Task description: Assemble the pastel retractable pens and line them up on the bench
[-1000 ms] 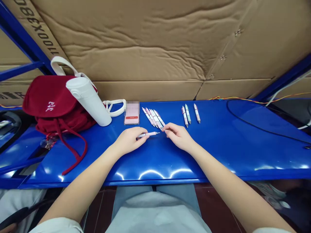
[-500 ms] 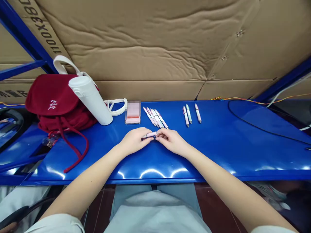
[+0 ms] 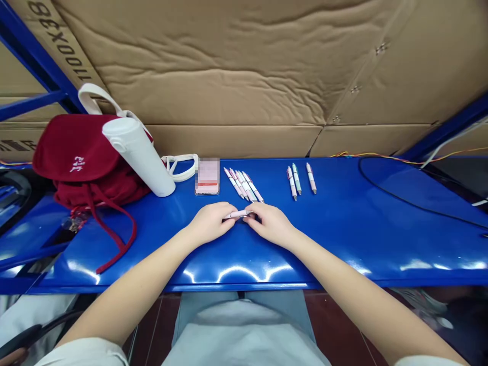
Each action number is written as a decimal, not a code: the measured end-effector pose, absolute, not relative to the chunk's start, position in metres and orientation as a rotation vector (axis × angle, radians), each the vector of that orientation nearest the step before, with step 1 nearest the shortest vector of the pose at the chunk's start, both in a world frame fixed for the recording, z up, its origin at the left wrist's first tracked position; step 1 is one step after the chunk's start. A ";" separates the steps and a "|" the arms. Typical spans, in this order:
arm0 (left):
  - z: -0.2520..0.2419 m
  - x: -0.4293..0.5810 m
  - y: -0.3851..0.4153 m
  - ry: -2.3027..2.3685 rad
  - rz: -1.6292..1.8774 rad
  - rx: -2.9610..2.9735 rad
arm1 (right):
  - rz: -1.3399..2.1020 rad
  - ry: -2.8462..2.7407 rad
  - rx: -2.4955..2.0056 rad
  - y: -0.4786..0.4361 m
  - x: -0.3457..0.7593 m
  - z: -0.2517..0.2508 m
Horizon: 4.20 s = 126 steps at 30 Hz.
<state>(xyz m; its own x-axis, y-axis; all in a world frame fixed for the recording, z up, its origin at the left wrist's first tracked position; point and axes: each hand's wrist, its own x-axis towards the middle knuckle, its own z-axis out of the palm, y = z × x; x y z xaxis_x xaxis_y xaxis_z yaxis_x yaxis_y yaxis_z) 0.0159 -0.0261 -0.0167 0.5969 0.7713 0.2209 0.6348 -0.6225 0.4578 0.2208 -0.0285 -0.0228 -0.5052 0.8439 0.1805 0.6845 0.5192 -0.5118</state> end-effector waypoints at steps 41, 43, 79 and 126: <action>-0.003 0.006 -0.025 1.190 0.525 2.436 | 0.396 -2.190 -1.187 -0.029 0.237 -0.009; -0.004 0.006 -0.025 1.189 0.526 2.439 | 0.394 -2.206 -1.182 -0.029 0.237 -0.010; -0.005 0.006 -0.025 1.178 0.562 2.466 | 0.466 -2.372 -1.285 -0.031 0.235 -0.010; -0.005 0.007 -0.027 1.151 0.503 2.504 | 1.279 -1.717 -1.164 -0.031 0.223 -0.014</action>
